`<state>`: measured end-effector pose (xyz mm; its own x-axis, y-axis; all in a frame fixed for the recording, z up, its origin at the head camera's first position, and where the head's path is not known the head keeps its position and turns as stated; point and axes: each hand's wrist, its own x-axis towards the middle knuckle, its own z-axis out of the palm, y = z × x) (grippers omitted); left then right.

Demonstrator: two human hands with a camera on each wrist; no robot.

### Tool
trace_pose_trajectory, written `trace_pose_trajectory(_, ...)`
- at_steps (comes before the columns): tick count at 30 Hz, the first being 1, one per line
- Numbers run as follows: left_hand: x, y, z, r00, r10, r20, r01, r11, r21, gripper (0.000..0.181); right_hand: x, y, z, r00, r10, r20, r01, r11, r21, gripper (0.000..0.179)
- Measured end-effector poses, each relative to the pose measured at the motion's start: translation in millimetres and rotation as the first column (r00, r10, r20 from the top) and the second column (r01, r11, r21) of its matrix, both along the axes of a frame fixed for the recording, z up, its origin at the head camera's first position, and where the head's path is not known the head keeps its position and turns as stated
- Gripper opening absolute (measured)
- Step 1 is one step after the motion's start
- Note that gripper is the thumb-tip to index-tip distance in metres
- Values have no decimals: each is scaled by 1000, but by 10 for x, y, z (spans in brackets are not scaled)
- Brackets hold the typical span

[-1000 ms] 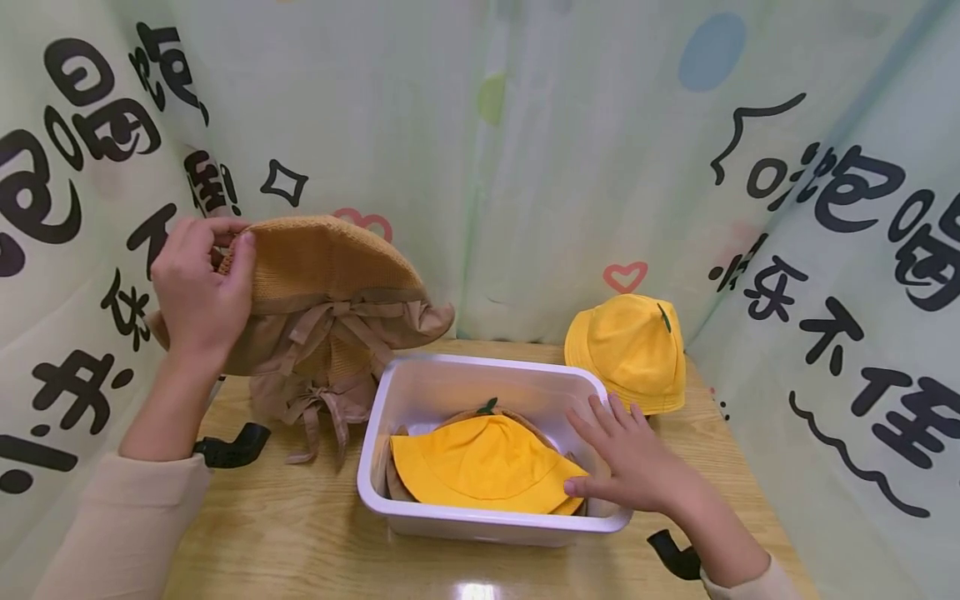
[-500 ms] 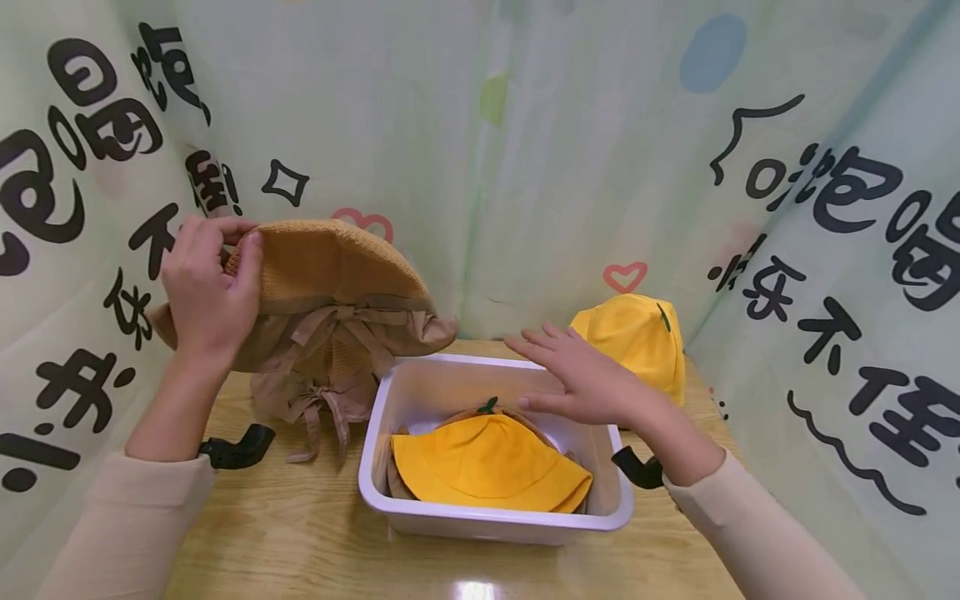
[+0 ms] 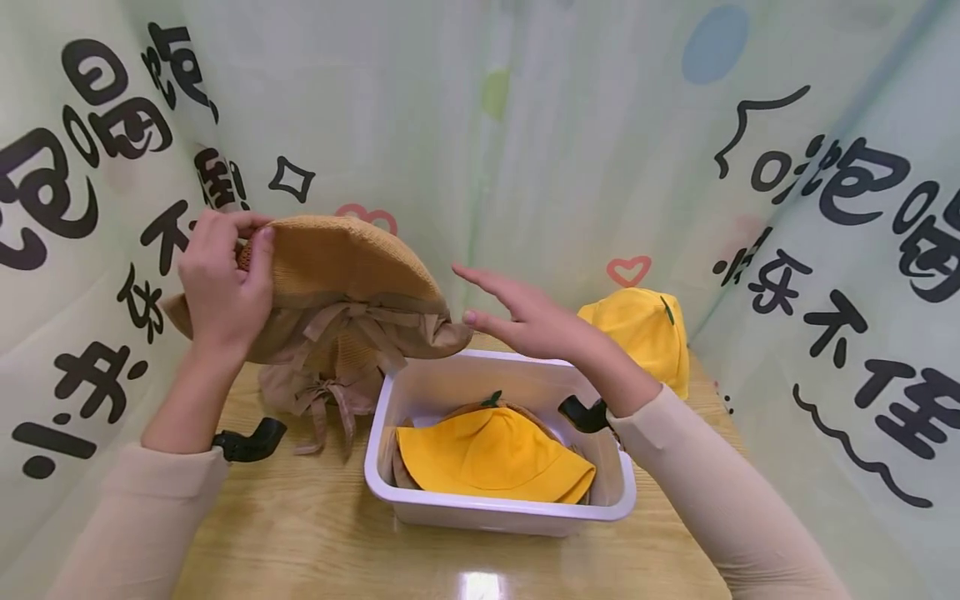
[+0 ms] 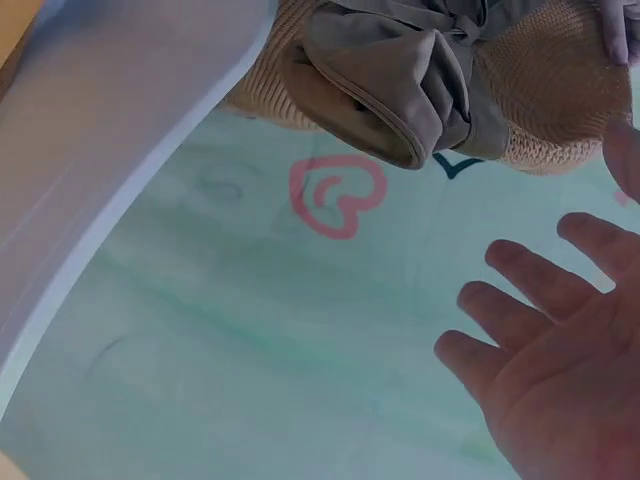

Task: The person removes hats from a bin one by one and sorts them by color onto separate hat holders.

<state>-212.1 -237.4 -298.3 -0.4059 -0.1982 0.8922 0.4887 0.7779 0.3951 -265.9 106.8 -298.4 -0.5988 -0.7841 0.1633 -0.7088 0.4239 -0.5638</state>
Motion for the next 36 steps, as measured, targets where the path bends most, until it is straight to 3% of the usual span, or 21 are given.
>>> trace_pose_trajectory(8,-29,52,-14,1000,-13,-5,13,1000,-6,17,-131,-302,70,998,52,45,-44,986,-160,51)
trace_pose_trajectory(14,-31,95,-24,999,-44,-14,43,999,-27,10,-175,-508,79,985,114,133,-75,960,-269,48)
trace_pose_trajectory(21,-26,119,-1,994,-107,-38,105,993,-45,5,-215,-629,68,978,129,163,-74,949,-306,45)
trace_pose_trajectory(30,-47,240,-18,986,-161,-50,159,987,-37,7,-293,-727,-43,929,267,257,-146,901,-408,42)
trace_pose_trajectory(33,-67,276,-32,985,-166,-47,164,985,-46,6,-299,-741,-75,932,252,261,-130,903,-410,41)
trace_pose_trajectory(36,-82,294,-43,985,-167,-47,164,985,-50,6,-302,-766,-100,957,185,223,-79,907,-413,38)
